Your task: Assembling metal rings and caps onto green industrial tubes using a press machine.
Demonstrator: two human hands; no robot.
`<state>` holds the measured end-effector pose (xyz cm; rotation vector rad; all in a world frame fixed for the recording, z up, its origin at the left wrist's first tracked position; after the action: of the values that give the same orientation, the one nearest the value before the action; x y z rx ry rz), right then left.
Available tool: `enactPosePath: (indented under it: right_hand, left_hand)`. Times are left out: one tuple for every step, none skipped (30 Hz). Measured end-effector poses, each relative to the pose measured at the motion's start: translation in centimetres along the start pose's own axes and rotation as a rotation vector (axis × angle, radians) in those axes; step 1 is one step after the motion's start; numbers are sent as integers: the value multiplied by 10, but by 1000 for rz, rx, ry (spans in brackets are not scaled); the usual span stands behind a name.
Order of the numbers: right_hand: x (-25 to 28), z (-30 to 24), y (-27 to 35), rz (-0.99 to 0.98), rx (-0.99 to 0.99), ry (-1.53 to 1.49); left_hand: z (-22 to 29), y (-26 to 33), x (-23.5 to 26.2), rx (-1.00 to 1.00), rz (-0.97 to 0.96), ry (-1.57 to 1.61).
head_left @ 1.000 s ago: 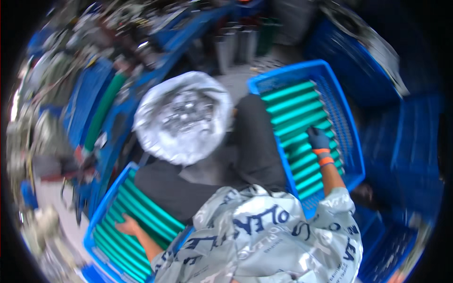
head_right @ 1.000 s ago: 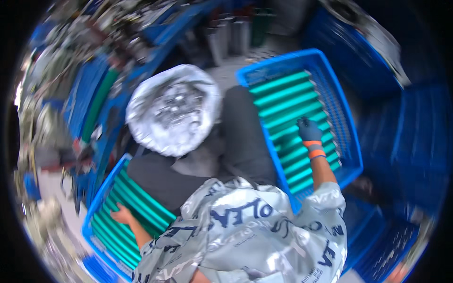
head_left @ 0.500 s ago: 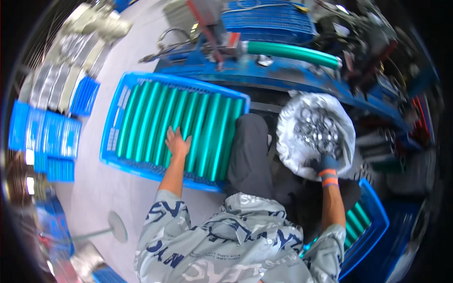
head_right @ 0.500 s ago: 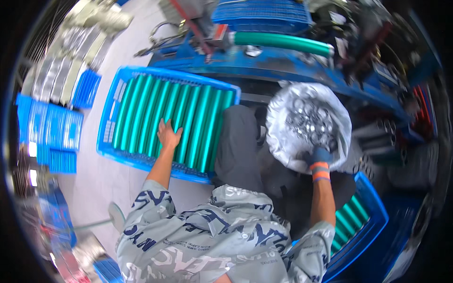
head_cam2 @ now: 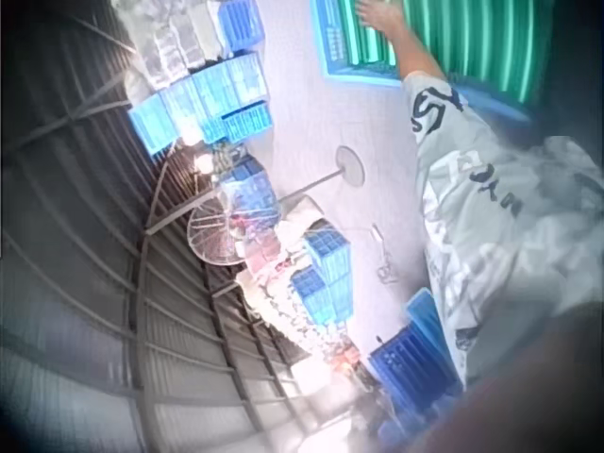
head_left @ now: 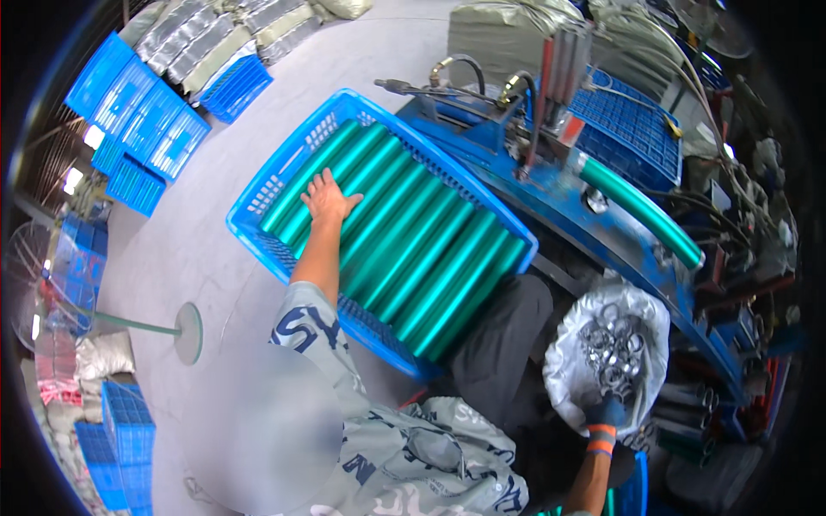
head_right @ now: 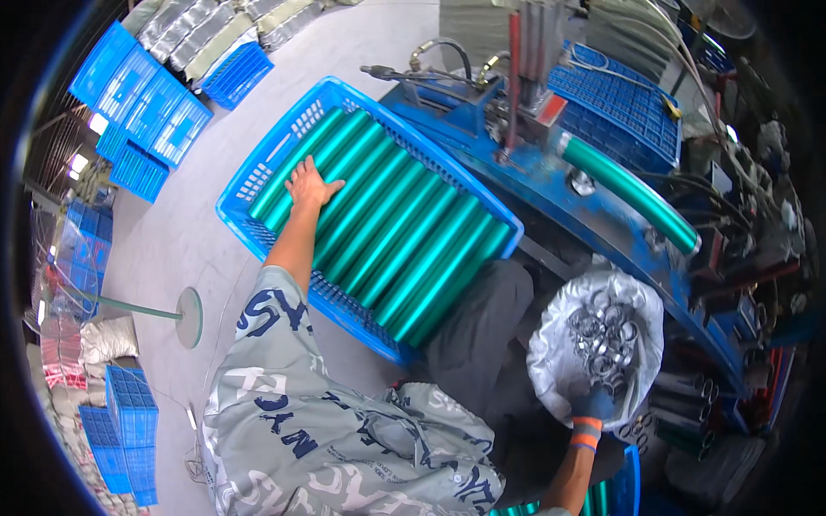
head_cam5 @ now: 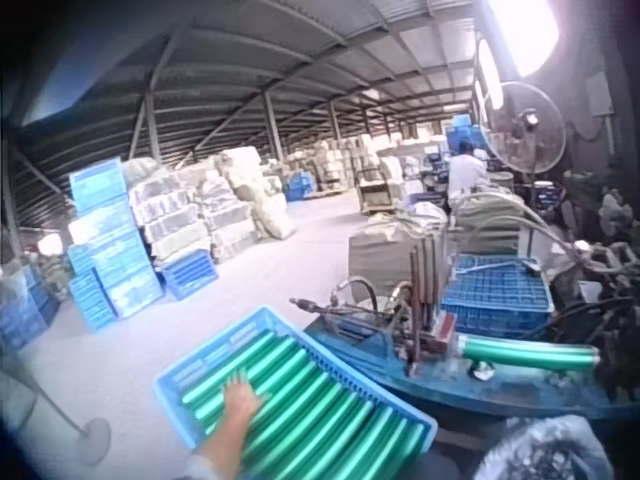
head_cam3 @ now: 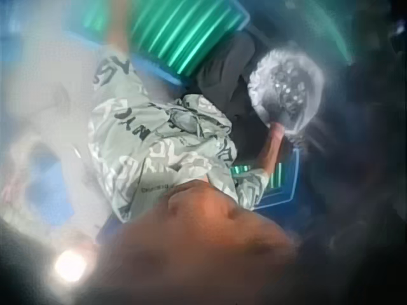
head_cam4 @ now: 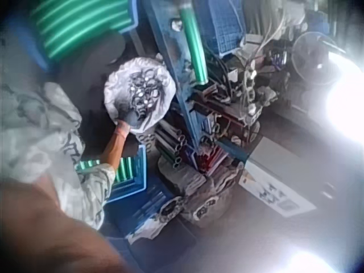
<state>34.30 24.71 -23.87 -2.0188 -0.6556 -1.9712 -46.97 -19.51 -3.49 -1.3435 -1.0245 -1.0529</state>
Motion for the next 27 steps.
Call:
enactPosePath:
  right_hand:
    - [3, 1, 2, -36, 35, -79]
    - [7, 4, 1, -46, 3, 1]
    - [7, 5, 1, -152, 39, -38]
    - [9, 9, -1, -135, 18, 23]
    - [7, 10, -2, -209, 62, -28]
    - [6, 11, -5, -230, 110, 2]
    - [5, 15, -4, -78, 22, -16]
    - [2, 15, -6, -62, 40, 80]
    - [-3, 15, -3, -133, 106, 64]
    - [-5, 14, -2, -84, 67, 112]
    - [-7, 14, 4, -116, 72, 42]
    - [-7, 10, 8, -29, 99, -64]
    - [-4, 8, 12, 20, 95, -57]
    - [0, 6, 18, 81, 52, -56]
    - [3, 1, 22, 3, 61, -150]
    - [13, -6, 29, 145, 176, -238]
    - [19, -9, 32, 4, 101, -263]
    - [27, -20, 34, 77, 175, -318]
    - [35, -23, 38, -23, 36, -344]
    - [44, -34, 40, 86, -31, -411]
    - [52, -35, 41, 4, -143, -526]
    - [55, -55, 48, 264, -148, -1228]
    - [64, -57, 41, 227, -198, -1528]
    - [69, -67, 49, 127, -240, -1900]
    - [76, -77, 55, -2, -234, -2283]
    - [87, -88, 64, -121, -161, -2605]
    - [101, -96, 69, -199, -15, -2640]
  left_hand:
    - [3, -4, 5, 16, -62, -4]
    - [9, -5, 8, -38, -154, 9]
    - [12, -7, 14, -25, -119, -88]
    - [18, -4, 14, -51, -178, -49]
    - [21, 4, 13, -14, -122, -118]
    - [25, 12, 8, -31, -216, 9]
    - [28, 21, 3, 19, -205, 26]
    - [33, 35, -3, -62, -182, -4]
    - [38, 49, -9, -114, -143, -26]
    - [42, 59, -15, -184, -148, 44]
    - [46, 70, -21, -197, -62, 7]
    - [53, 85, -29, -297, -132, 72]
    - [56, 98, -32, -326, -80, 28]
    - [61, 113, -39, -388, -145, 87]
    - [63, 122, -44, -364, -116, 21]
    - [64, 131, -49, -406, -144, 92]
    - [65, 138, -53, -383, -84, 45]
    - [64, 138, -57, -417, -141, 84]
    - [64, 141, -62, -435, -77, 54]
    - [62, 142, -65, -465, -40, 123]
    - [63, 139, -67, -428, -136, 263]
    - [67, 144, -63, -550, -5, 426]
    - [71, 141, -59, -530, -131, 394]
    - [90, 154, -58, -654, -234, 438]
    - [102, 162, -45, -679, -266, 411]
    - [112, 169, -26, -675, -269, 376]
    - [115, 174, 4, -625, -178, 334]
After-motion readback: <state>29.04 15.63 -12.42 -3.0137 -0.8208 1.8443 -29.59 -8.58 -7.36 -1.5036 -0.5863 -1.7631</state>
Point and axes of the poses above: each hand's wrist, its own y-axis away from the middle knuckle, its own x-axis out of the back of the hand, z = x × y, the point moved 2 cm from there along -y, towards the middle knuckle, and after that the axes turned 1 degree about -y, right-handed, at the moved point
